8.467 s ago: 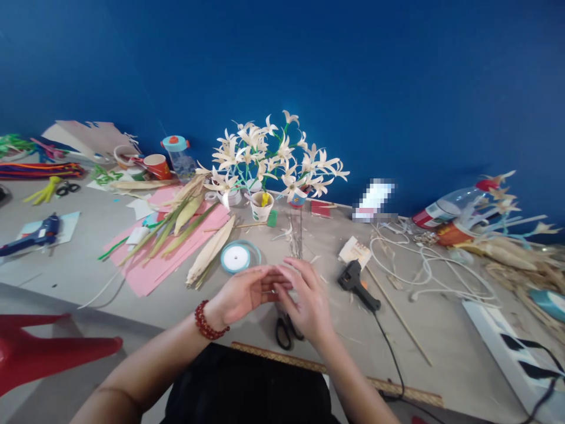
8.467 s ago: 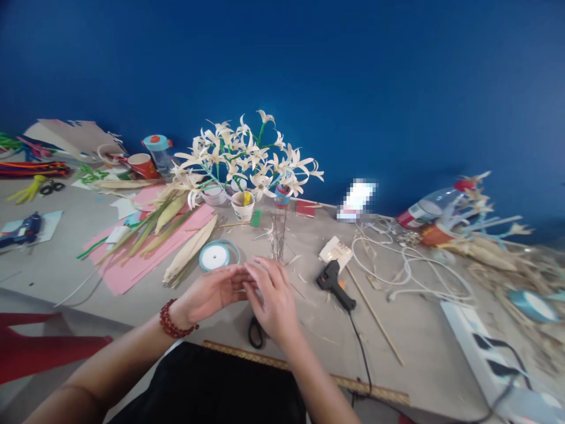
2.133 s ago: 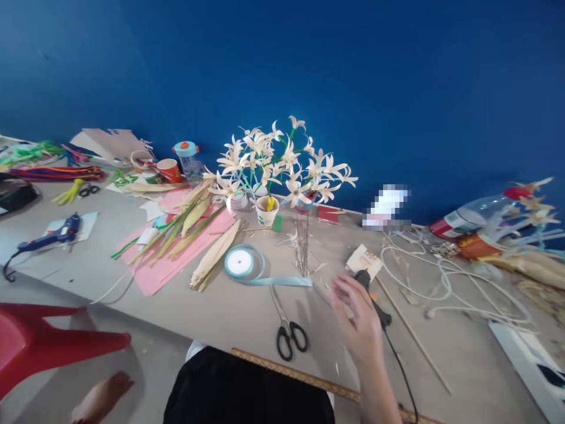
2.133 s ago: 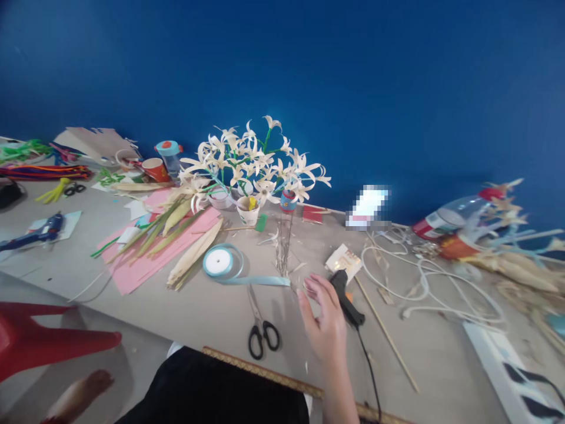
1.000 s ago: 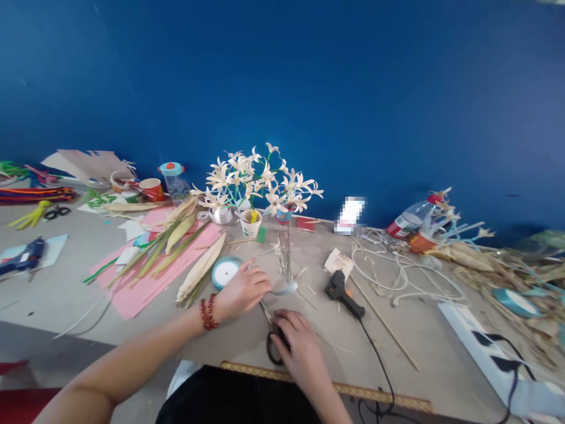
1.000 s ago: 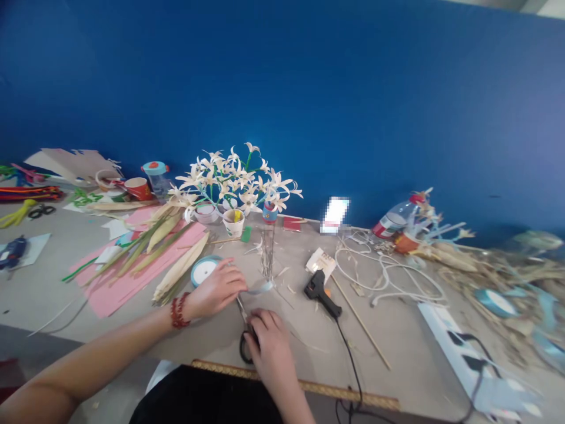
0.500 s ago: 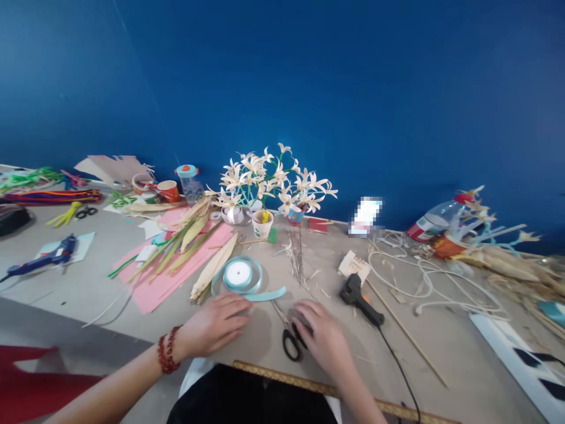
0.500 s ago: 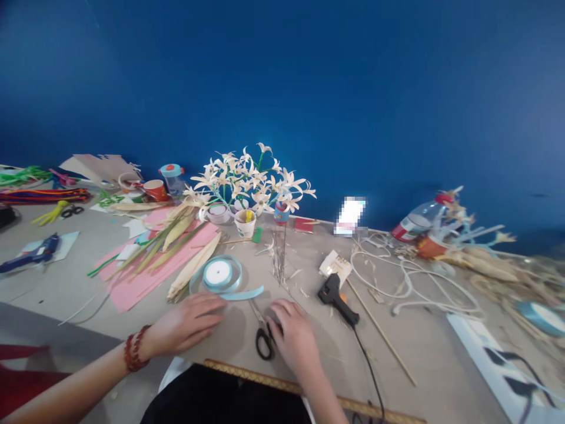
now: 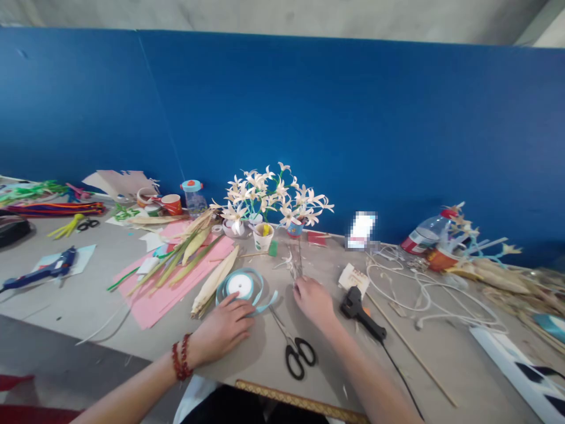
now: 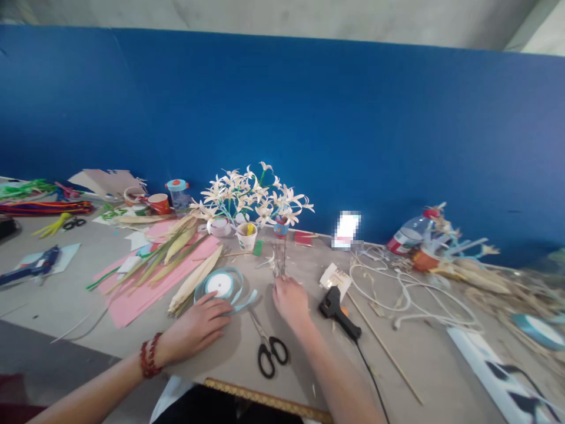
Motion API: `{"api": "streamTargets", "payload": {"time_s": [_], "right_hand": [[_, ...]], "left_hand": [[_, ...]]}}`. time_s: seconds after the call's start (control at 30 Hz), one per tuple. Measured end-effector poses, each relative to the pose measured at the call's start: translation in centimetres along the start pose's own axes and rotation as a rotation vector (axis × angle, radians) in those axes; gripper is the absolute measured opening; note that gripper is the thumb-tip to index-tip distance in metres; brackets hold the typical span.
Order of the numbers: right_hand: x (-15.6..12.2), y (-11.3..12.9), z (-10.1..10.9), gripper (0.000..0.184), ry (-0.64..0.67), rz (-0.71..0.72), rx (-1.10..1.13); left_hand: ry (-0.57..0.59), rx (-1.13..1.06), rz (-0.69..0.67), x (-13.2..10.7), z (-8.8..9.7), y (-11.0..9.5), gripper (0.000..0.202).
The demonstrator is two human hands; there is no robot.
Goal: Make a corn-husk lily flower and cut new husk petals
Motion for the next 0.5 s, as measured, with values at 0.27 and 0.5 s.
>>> {"api": "streamTargets", "payload": {"time_s": [0.27,0.5], "right_hand": [[0.4,-0.9,0.1,0.013,0.083,-0.031,-0.091],[-0.2,-0.6,0.9,0.015,0.076,-0.035,-0.109]], "left_hand": [[0.020,-0.023,0.029,-0.6,0.5,0.3,0.024],[-0.018,-0.041,0.048,-0.2,0.4,0.3,0.022]]}}
Point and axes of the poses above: each hand's wrist, its own x-axis towards the middle knuckle, its own z-axis out of the back of the hand, y = z × x, the point moved 1 cm from there along x, towards the middle knuckle, and after that the axes turned 8 degrees about z, right-handed, at the moved point
